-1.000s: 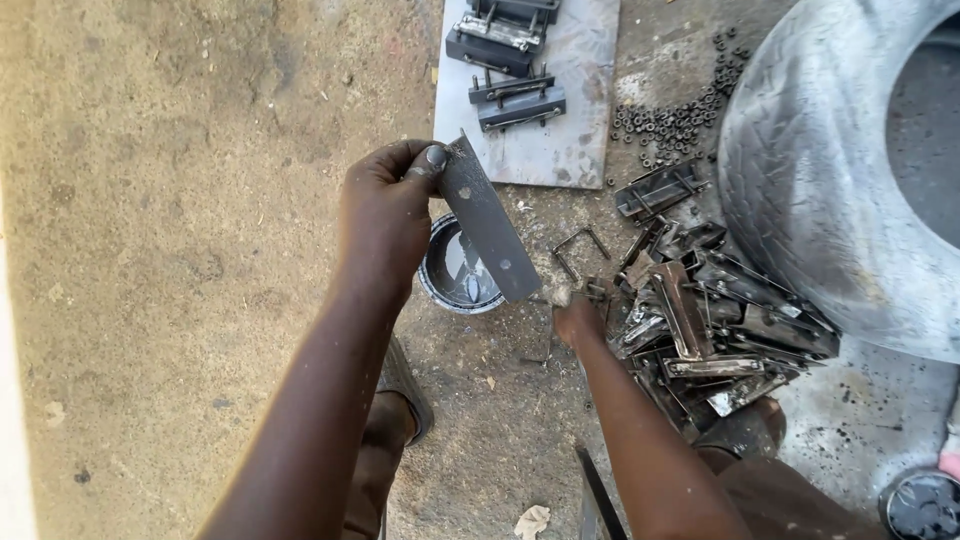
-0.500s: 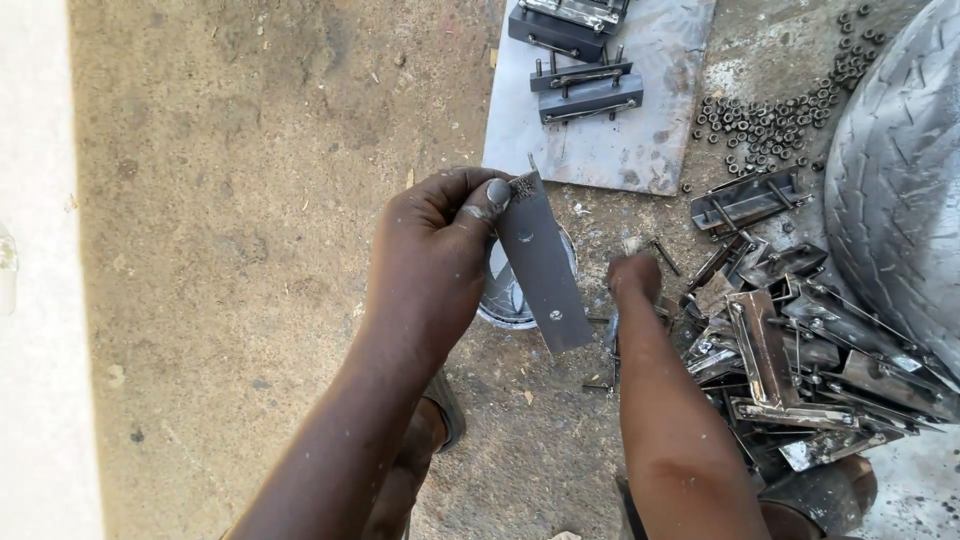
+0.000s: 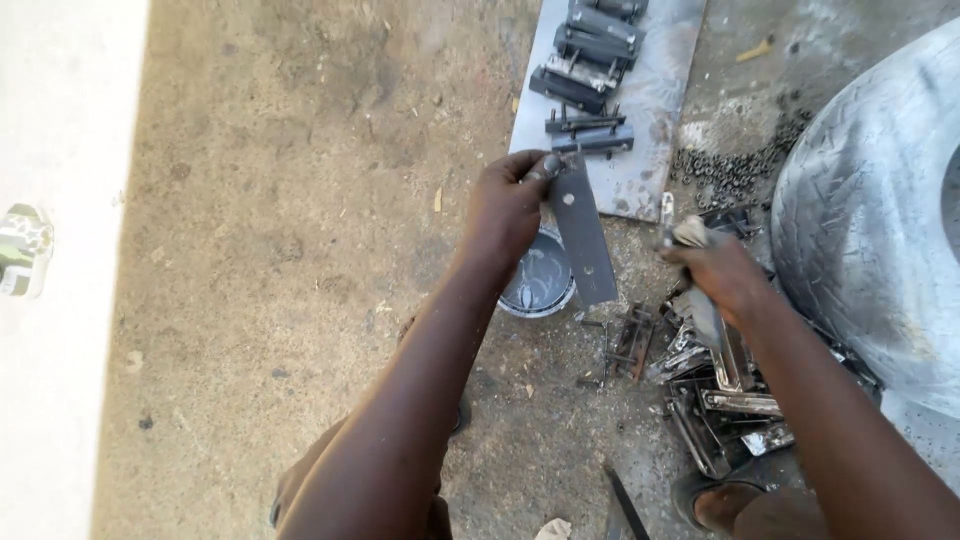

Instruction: Painting small metal brackets using a paintbrush and a small container of grey paint.

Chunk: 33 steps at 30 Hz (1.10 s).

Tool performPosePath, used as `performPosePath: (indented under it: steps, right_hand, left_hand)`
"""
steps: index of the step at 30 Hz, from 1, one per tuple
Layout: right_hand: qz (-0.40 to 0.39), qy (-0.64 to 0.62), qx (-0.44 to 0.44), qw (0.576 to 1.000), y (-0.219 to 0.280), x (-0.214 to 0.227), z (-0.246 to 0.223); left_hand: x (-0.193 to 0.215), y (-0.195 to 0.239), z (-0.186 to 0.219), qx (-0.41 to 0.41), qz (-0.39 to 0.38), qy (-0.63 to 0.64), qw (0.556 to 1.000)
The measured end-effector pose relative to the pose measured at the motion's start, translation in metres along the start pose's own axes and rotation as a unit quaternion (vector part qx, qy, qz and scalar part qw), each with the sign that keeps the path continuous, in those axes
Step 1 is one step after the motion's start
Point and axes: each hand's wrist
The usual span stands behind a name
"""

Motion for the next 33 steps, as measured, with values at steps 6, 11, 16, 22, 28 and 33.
performPosePath:
  steps: [6, 11, 16, 22, 28, 33]
  right_hand:
    - [0.087, -0.017, -0.113, 0.990, 0.126, 0.027, -0.143]
    - [-0.039, -0.174, -0.045, 0.983, 0.107, 0.032, -0.104]
    - [-0.095, -0.198, -0.046, 0.974, 0.100, 0.037, -0.103]
    - [-0.095, -0.145, -0.122, 0.977, 0.120, 0.039, -0.136]
    - [-0.090, -0.053, -0.164, 0.981, 0.128, 0.038, -0.154]
    - [-0.109, -0.049, -0.133, 0.984, 0.120, 0.040, -0.136]
  left_hand:
    - [0.003, -0.017, 0.000, 0.054, -0.097, 0.031, 0.993]
    - [0.020, -0.022, -0.003, 0.059, -0.130, 0.049, 0.988]
    - [0.033, -0.024, 0.001, 0.048, -0.187, 0.163, 0.968]
    - [0.035, -0.019, 0.007, 0.059, -0.177, 0.206, 0.961]
    - [0.036, -0.018, 0.011, 0.050, -0.182, 0.221, 0.957]
    - [0.033, -0.022, 0.003, 0.026, -0.200, 0.240, 0.950]
Point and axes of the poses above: each hand's wrist, its own y-axis away from the middle knuckle, its own x-axis out of the back of the hand, z = x × y, and after that the axes turned 1 degree about y, right-handed
